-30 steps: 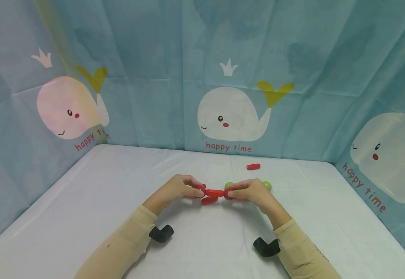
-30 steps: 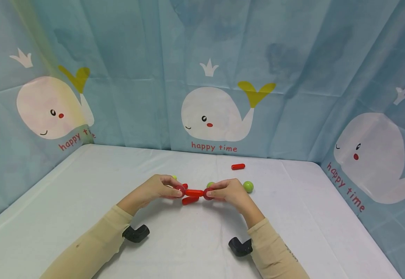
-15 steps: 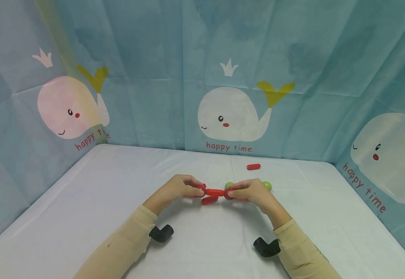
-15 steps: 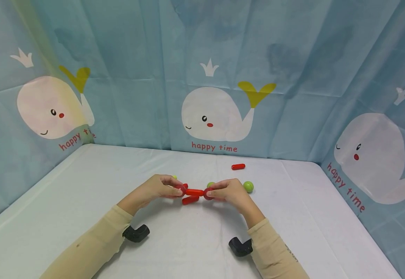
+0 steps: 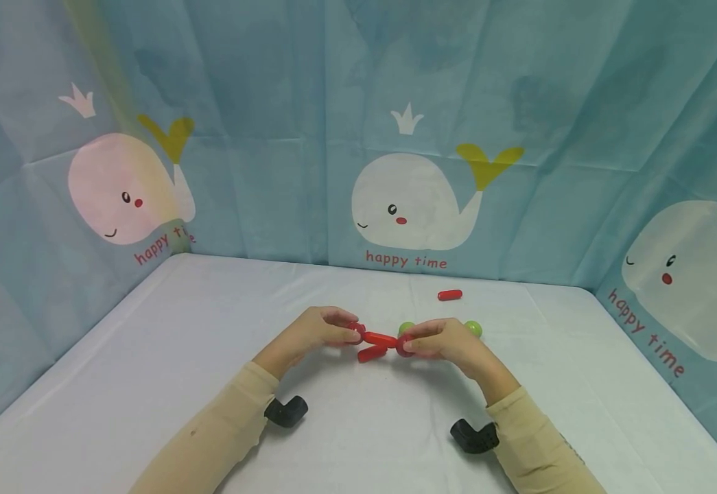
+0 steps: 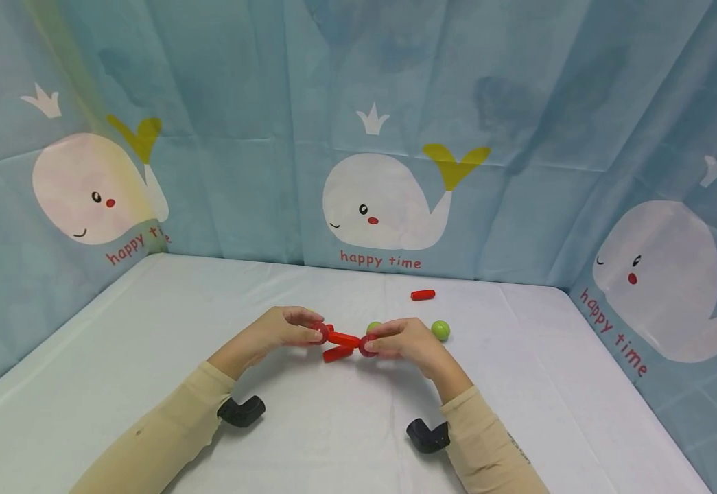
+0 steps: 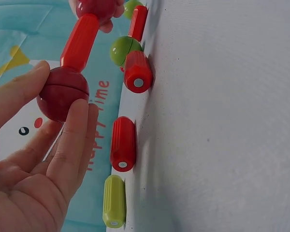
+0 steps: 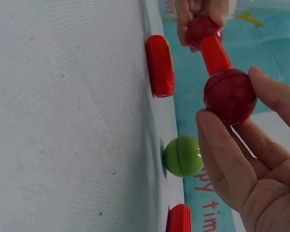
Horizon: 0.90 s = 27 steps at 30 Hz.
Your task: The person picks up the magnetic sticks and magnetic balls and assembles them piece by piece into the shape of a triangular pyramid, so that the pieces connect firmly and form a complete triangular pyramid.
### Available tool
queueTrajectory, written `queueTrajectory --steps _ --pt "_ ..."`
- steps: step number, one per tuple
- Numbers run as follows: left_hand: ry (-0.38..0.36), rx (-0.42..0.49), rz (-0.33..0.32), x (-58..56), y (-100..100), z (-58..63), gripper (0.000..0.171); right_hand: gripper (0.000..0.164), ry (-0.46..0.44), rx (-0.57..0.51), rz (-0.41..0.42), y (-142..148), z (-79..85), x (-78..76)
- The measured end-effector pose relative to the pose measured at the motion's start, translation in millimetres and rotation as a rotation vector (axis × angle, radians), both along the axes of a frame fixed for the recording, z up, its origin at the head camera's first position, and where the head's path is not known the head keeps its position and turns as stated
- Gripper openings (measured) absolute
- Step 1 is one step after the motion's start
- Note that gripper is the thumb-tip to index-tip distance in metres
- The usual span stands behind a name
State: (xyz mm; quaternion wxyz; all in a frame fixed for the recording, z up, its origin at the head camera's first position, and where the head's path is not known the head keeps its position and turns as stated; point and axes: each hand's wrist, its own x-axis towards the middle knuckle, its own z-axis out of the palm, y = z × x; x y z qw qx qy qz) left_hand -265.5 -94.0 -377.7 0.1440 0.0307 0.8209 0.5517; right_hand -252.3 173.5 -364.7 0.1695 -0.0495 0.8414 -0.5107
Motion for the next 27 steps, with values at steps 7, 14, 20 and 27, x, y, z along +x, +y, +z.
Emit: queueTrajectory --steps 7,14,20,27 --pt "0.006 0.008 0.010 -0.9 0.3 -0.6 0.033 0.037 -0.014 -0.034 0.088 4.1 -1.5 -0.8" --pt "-0.003 0.015 -0.012 -1.4 0.5 -4.3 0.031 0.035 -0.061 -0.109 0.167 4.6 -2.6 -1.3" --pt "-0.012 0.032 -0.016 -0.6 2.4 -5.4 0.032 0.036 -0.101 -0.158 0.219 3.6 -1.9 -0.2" --pt "0.011 0.025 -0.035 2.8 6.2 -5.1 0.033 0.036 -0.118 -0.168 0.222 2.0 -2.4 0.7"
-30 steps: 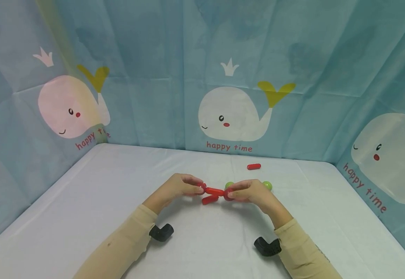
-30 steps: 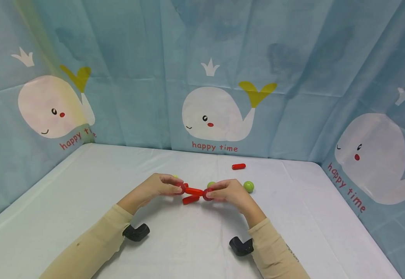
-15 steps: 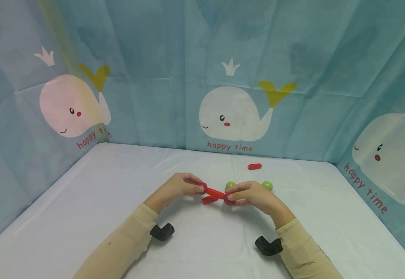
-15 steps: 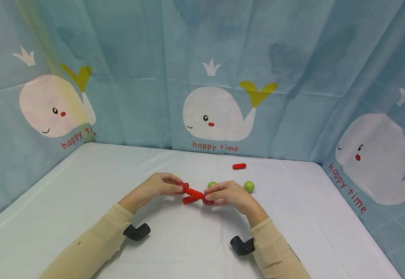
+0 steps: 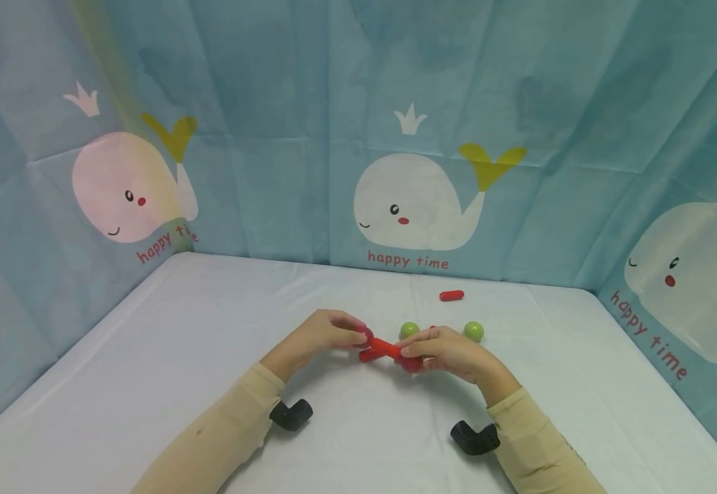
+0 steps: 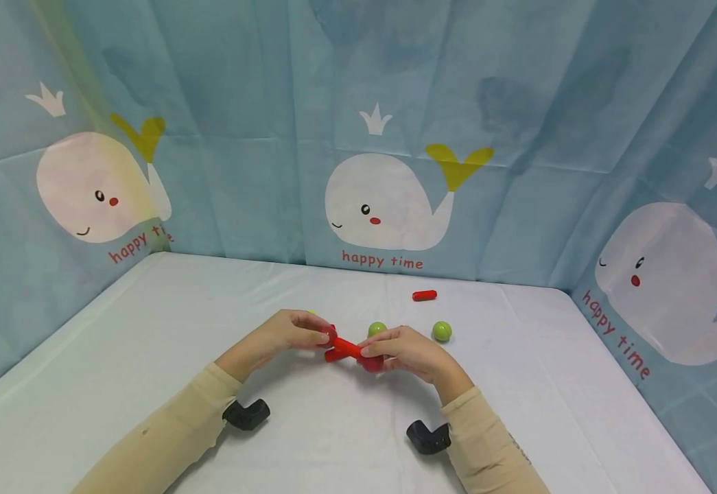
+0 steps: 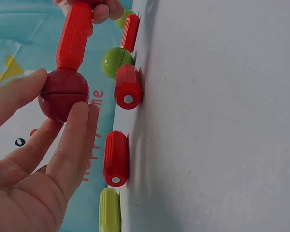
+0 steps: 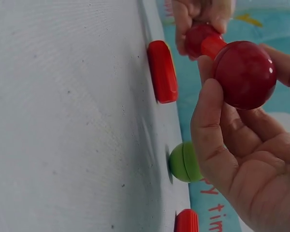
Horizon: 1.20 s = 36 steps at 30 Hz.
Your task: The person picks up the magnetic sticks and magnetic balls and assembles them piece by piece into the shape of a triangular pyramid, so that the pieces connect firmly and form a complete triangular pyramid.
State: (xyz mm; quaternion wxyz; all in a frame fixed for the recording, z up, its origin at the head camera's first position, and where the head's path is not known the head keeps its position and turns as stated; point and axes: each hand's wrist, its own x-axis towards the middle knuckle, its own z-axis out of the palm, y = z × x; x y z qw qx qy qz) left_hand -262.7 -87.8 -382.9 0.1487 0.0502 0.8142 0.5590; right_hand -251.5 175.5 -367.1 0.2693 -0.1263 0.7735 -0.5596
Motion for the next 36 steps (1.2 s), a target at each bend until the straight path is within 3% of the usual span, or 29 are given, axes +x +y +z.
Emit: queueTrajectory --steps 10,16,22,29,36 --pt "0.051 -0.037 -0.020 5.2 10.0 3.1 0.034 0.037 -0.012 -0.015 0.020 -1.6 -4.5 2.2" --pt "0.084 -0.025 -0.061 9.4 14.5 6.7 0.034 0.037 0.002 0.017 0.000 -2.0 -2.4 4.2" --pt "0.090 -0.039 -0.058 8.0 14.8 6.5 0.036 0.037 0.012 0.055 -0.044 -1.8 1.8 3.6" --pt "0.066 -0.148 -0.006 2.8 13.9 1.6 0.030 0.039 0.029 0.067 -0.087 3.2 6.1 0.5" --pt "0.000 -0.217 -0.019 4.3 16.0 -0.3 0.029 0.040 0.014 0.045 -0.086 5.3 4.9 -2.2"
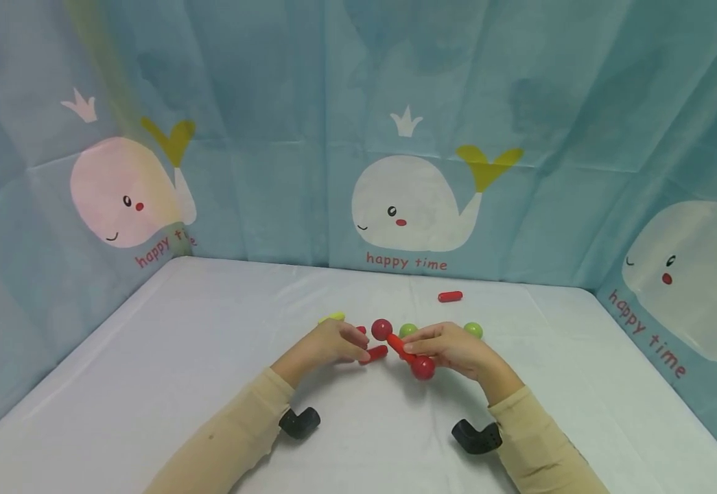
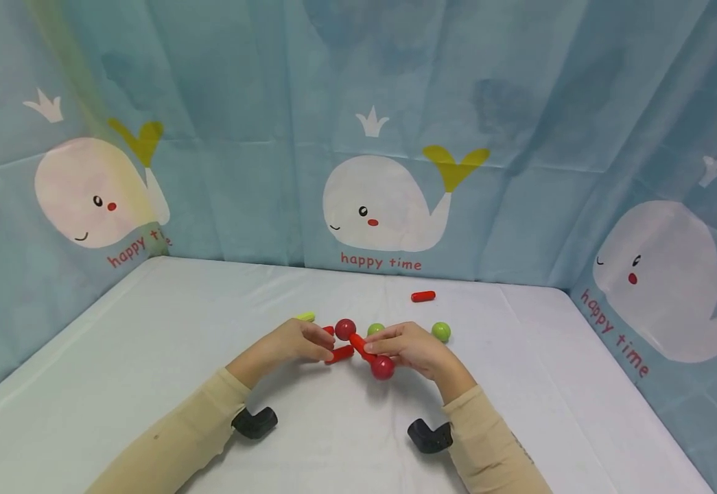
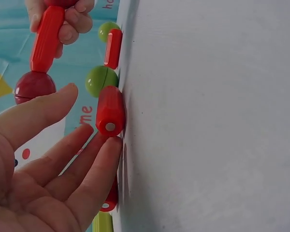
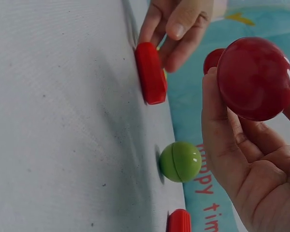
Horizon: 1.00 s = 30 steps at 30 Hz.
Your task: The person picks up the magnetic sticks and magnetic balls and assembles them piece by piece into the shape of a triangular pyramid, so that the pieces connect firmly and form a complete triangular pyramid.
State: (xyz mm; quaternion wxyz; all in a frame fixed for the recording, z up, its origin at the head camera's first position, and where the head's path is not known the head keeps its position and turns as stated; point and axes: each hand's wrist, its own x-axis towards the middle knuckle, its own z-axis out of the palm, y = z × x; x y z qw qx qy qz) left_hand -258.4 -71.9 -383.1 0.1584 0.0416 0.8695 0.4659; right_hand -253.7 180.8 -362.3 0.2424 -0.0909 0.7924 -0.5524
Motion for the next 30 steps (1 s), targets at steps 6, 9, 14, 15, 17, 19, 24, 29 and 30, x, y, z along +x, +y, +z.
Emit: queueTrajectory --steps 6,9,14,15,17,19,24,29,30 --pt "-0.014 -0.059 -0.004 -1.5 2.6 -2.9 0.027 0.039 -0.002 0.019 -0.017 -2.2 -1.2 -1.4" --pt "-0.001 -0.072 0.003 -1.9 4.4 -4.3 0.023 0.040 -0.003 0.029 -0.033 -2.7 -1.0 -0.8" --pt "0.011 -0.080 0.021 -0.5 6.0 -6.2 0.017 0.040 -0.012 0.028 -0.045 -3.2 -1.3 -0.2" --pt "0.011 -0.081 0.023 -0.2 6.4 -6.6 0.017 0.040 -0.013 0.027 -0.041 -3.3 -1.3 0.0" --pt "0.008 -0.083 0.024 0.1 7.6 -7.0 0.015 0.040 -0.015 0.026 -0.038 -3.2 -1.6 0.4" --pt "0.005 -0.092 0.023 0.4 8.3 -7.1 0.014 0.040 -0.014 0.025 -0.036 -3.4 -1.5 0.9" --pt "-0.014 -0.139 -0.005 2.3 4.4 -3.8 0.010 0.039 -0.005 0.031 -0.036 -3.6 -1.2 1.8" --pt "-0.021 -0.206 -0.060 3.7 -7.4 2.2 0.007 0.039 -0.006 0.039 -0.049 -3.7 -1.1 1.4" --pt "-0.026 -0.226 -0.068 3.7 -9.9 3.6 0.006 0.039 -0.007 0.039 -0.050 -3.7 -1.1 1.1"
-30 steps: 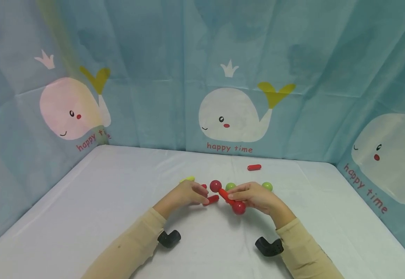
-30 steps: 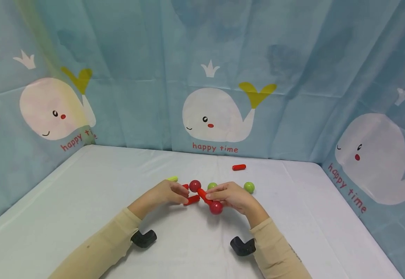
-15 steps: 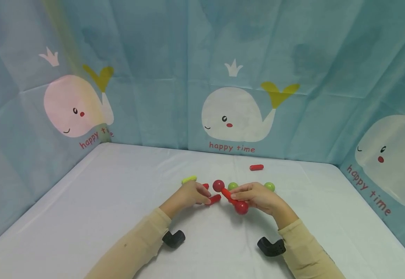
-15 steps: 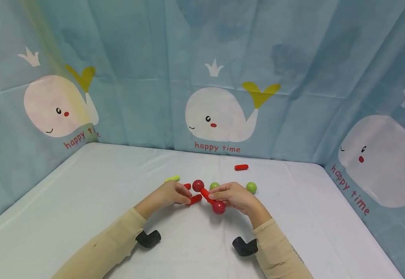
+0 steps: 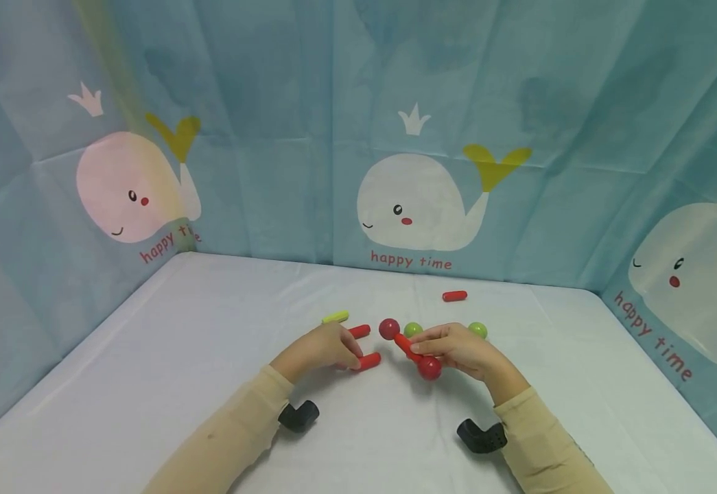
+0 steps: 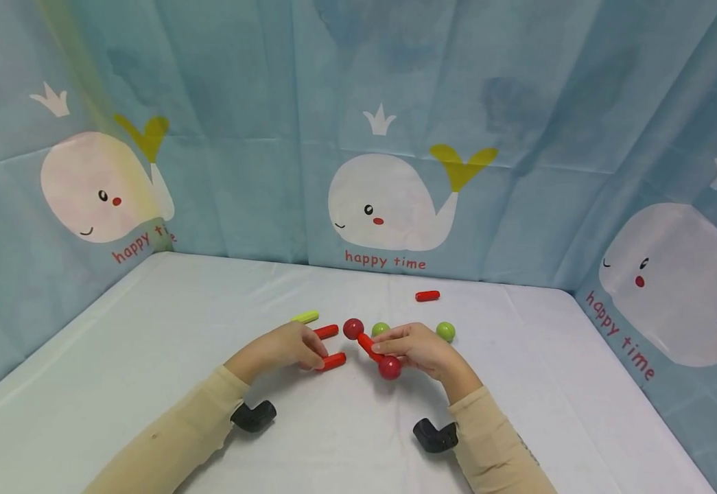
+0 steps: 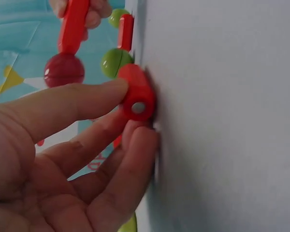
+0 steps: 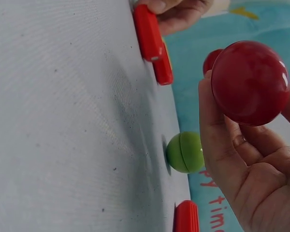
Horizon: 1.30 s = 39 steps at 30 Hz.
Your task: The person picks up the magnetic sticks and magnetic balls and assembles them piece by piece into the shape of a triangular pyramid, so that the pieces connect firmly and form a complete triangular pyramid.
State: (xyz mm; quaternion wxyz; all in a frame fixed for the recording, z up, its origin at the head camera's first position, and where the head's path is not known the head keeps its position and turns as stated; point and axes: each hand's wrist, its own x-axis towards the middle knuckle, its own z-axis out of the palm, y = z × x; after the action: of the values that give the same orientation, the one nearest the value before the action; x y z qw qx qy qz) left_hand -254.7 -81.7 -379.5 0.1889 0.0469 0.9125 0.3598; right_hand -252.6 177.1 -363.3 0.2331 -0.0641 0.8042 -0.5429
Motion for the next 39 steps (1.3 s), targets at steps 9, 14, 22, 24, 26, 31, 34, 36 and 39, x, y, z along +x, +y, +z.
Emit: queueTrajectory --steps 9,14,22,24,26,31,34,36,39 --pt "-0.011 -0.123 -0.035 2.5 -8.4 12.0 0.009 0.037 -0.007 -0.013 0.017 2.9 -4.0 -2.9" --pt "0.022 -0.090 -0.044 2.9 -5.4 8.9 0.015 0.036 -0.014 0.003 0.016 1.7 -6.3 -3.1" --pt "0.010 -0.105 -0.096 6.1 -3.8 8.5 0.008 0.037 0.002 0.026 0.032 2.2 -8.8 -3.2" --pt "-0.001 -0.114 -0.096 6.7 -3.8 10.3 0.009 0.037 0.002 0.029 0.035 2.3 -8.0 -3.5" --pt "-0.006 -0.122 -0.095 7.1 -3.3 11.2 0.010 0.037 -0.002 0.033 0.033 1.6 -7.7 -3.2" --pt "0.007 -0.115 -0.090 7.1 -3.3 10.9 0.008 0.036 -0.009 0.034 0.031 -0.3 -8.4 -1.9" --pt "0.012 -0.079 -0.062 6.2 -5.5 10.7 0.008 0.036 -0.009 0.037 0.030 -0.3 -9.1 -2.4" --pt "0.011 -0.055 -0.039 5.6 -6.6 10.9 0.009 0.035 -0.009 0.039 0.023 -0.2 -9.3 -2.5" --pt "-0.004 -0.035 -0.019 4.8 -7.4 11.6 0.012 0.036 -0.007 0.044 0.018 -0.4 -9.6 -2.5"
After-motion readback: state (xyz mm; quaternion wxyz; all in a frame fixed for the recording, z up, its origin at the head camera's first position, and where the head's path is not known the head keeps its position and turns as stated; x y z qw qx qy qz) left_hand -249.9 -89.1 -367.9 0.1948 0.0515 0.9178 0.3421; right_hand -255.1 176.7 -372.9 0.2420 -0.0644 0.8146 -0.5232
